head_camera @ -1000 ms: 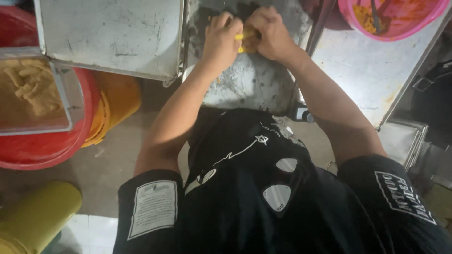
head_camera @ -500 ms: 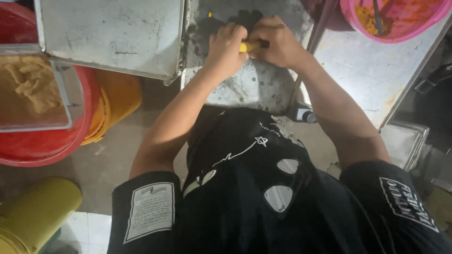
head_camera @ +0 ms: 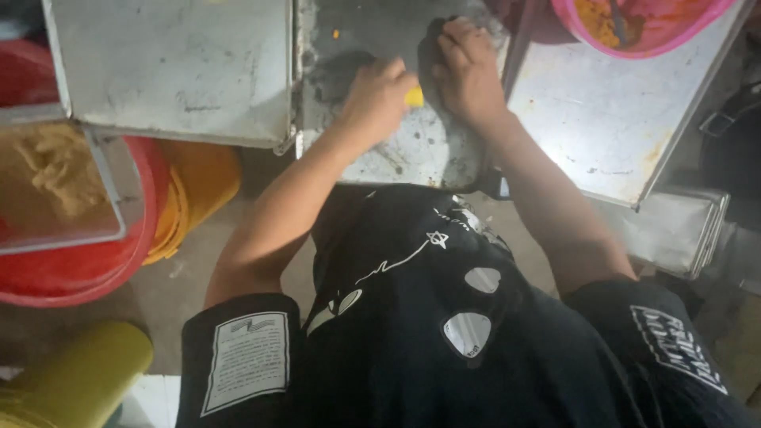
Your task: Preparing filled pastries by adding filling to yellow dough, rolling it into cylinders, and coating them with breadcrumbs.
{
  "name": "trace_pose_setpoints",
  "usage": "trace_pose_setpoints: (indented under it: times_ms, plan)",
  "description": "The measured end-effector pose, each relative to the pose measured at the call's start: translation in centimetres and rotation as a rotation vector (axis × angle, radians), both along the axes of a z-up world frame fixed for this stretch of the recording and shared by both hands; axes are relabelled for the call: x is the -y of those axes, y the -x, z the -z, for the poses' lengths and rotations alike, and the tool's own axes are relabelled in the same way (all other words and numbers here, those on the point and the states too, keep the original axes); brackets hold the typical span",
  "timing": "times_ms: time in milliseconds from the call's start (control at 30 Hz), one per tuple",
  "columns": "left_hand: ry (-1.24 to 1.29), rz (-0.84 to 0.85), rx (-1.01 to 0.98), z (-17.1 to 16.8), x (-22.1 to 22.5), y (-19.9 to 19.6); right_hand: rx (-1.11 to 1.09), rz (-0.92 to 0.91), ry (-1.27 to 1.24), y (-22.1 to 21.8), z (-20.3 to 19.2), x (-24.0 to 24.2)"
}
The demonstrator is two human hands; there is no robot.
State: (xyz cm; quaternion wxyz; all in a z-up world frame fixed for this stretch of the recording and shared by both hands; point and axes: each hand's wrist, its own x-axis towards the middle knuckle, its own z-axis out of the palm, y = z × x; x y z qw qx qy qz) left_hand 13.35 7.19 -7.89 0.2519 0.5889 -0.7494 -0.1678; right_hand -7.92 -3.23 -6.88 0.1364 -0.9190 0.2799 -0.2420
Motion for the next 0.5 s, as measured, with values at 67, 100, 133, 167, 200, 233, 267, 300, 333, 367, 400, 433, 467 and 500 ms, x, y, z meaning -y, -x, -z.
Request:
trace_pose_setpoints:
  times_ms: [67,100,133,167,200,233,267,300,333,367,400,433,467,500]
  plan:
    - [0.001,0.018,0.040,-1.1,2.0,-1.2,0.008,0.025,0.081,-0.3,0.1,-0.2]
    - [0.020,0.025,0.101,-1.8,3.1,-1.8,0.031,0.016,0.069,-0.3,0.3,-0.4]
    - [0.039,0.033,0.162,-2.6,4.3,-2.3,0.055,0.007,0.058,-0.2,0.5,-0.5]
    - [0.042,0.052,0.179,-3.9,5.3,-2.4,0.072,0.027,0.060,-0.4,0.5,-0.4]
    - [0.000,-0.020,0.169,-5.2,6.5,-2.4,0.088,0.050,0.022,-0.6,0.6,-0.3]
    - [-0.051,-0.084,0.155,-6.4,7.2,-1.9,0.100,0.081,-0.026,-0.4,0.6,-0.7]
    - [-0.057,-0.057,0.168,-5.6,6.9,-1.2,0.112,0.109,-0.034,-0.5,0.3,-0.7]
    - [-0.016,-0.128,0.207,-4.6,6.3,-0.5,0.086,0.126,-0.005,-0.5,0.1,-0.9]
    - [0.027,-0.199,0.245,-3.6,5.6,0.2,0.060,0.143,0.024,-0.6,0.0,-1.2]
    - [0.009,-0.182,0.254,-3.6,3.3,0.9,0.065,0.158,0.003,-0.5,0.1,-1.3]
    - [-0.109,-0.122,0.305,-3.7,1.0,1.5,0.079,0.134,0.004,-0.4,0.3,-1.4]
    - [-0.219,-0.061,0.353,-3.9,-0.9,2.3,0.092,0.112,0.014,-0.2,0.3,-1.1]
    - [-0.230,-0.042,0.359,-3.5,-2.9,2.2,0.095,0.130,0.000,-0.2,0.3,-1.3]
    - [-0.220,-0.011,0.316,-3.1,-5.1,2.4,0.089,0.123,-0.038,0.0,0.3,-1.5]
